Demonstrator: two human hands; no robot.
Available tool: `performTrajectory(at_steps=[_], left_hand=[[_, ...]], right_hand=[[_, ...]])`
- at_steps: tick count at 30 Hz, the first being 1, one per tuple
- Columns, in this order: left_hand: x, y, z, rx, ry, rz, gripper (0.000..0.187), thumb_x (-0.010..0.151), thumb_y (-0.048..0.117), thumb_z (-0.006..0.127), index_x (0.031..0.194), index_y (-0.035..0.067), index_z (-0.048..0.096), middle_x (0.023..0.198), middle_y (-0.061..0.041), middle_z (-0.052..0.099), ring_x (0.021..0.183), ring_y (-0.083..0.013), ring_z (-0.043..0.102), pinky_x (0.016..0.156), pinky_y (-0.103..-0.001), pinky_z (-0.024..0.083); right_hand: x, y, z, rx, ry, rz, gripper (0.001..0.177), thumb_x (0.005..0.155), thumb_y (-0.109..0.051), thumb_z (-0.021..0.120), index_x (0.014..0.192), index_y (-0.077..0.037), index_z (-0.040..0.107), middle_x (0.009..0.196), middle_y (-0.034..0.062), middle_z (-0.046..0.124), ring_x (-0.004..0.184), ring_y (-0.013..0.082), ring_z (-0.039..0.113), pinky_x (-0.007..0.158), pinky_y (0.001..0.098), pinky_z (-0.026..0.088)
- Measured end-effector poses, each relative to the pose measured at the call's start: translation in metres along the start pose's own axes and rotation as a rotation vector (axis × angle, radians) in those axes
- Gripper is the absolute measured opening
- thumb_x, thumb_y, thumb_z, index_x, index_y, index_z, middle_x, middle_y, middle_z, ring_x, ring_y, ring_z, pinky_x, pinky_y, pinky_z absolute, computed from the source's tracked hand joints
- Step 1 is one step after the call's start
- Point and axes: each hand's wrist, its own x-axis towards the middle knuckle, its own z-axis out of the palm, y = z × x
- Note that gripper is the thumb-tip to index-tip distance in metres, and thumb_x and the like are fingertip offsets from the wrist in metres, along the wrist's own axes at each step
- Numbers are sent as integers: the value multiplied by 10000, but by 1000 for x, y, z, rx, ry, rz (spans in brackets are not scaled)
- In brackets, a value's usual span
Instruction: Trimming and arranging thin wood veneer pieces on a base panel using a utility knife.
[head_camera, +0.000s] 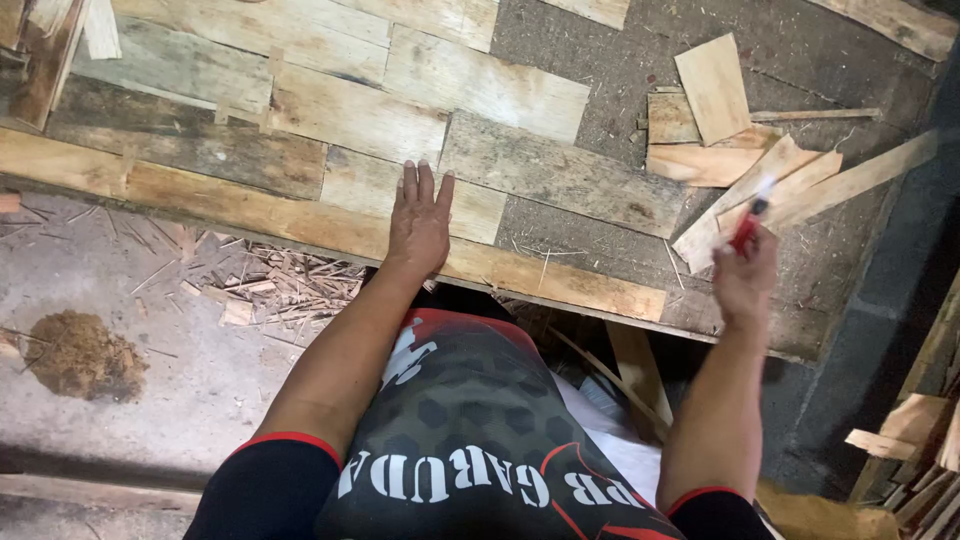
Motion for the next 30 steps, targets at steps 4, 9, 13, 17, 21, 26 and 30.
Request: performTrajectory(at_steps=[4, 9, 13, 17, 21, 26, 30], left_hand=[[-1, 0, -4, -49, 1, 1, 710, 927, 95, 516, 1599, 39, 295, 1639, -333, 212, 1535, -499, 151, 1249, -535, 178], [4, -2, 11, 47, -4, 2, 733, 898, 32, 486, 1600, 48, 274, 1630, -349, 190, 1528, -493, 132, 1245, -507, 154], [6, -7, 29, 38, 124, 7, 727, 895, 18, 492, 1591, 70, 286, 1636, -335, 203, 1533, -478, 152, 1247, -492, 162], [-2, 0, -4, -1, 4, 6, 743, 884, 41, 514, 1596, 48, 303, 1629, -339, 214, 1527, -497, 159, 1242, -513, 183], [-7, 0, -9, -38, 55, 7, 713, 897, 67, 531, 1584, 42, 340, 1610, -329, 278, 1520, -490, 200, 1243, -518, 209], [-4, -2, 1, -36, 100, 13, 697, 900, 88, 541, 1569, 45, 350, 1601, -325, 289, 1513, -490, 209, 1232, -522, 214], [-5, -1, -3, -23, 73, 13, 722, 887, 104, 554, 1572, 46, 332, 1598, -323, 269, 1508, -490, 193, 1222, -527, 207]], right_hand=[[6, -73, 70, 61, -173, 20, 527, 940, 109, 595, 1387, -115, 428, 1217, 110, 593, 1096, 198, 619, 844, 312, 599], [-1, -155, 156, -326, -418, -302, 591, 931, 87, 544, 1420, -246, 519, 1191, 73, 643, 1007, 221, 642, 869, 376, 576], [-4, -201, 210, -529, -437, -335, 396, 1035, -59, 526, 1359, -278, 587, 1170, 54, 675, 942, 228, 660, 798, 401, 580], [14, -192, 245, -745, -356, -579, 283, 1046, -76, 562, 1257, -242, 652, 1038, 75, 713, 826, 259, 700, 731, 417, 586], [27, -193, 265, -844, -301, -756, 341, 962, 14, 600, 1236, -182, 652, 986, 119, 715, 781, 300, 704, 685, 448, 560], [36, -192, 274, -880, -308, -801, 361, 914, 49, 609, 1216, -146, 637, 983, 138, 708, 772, 305, 705, 672, 456, 556], [38, -190, 276, -910, -314, -808, 372, 894, 61, 622, 1210, -136, 630, 978, 140, 707, 766, 303, 704, 674, 457, 553]])
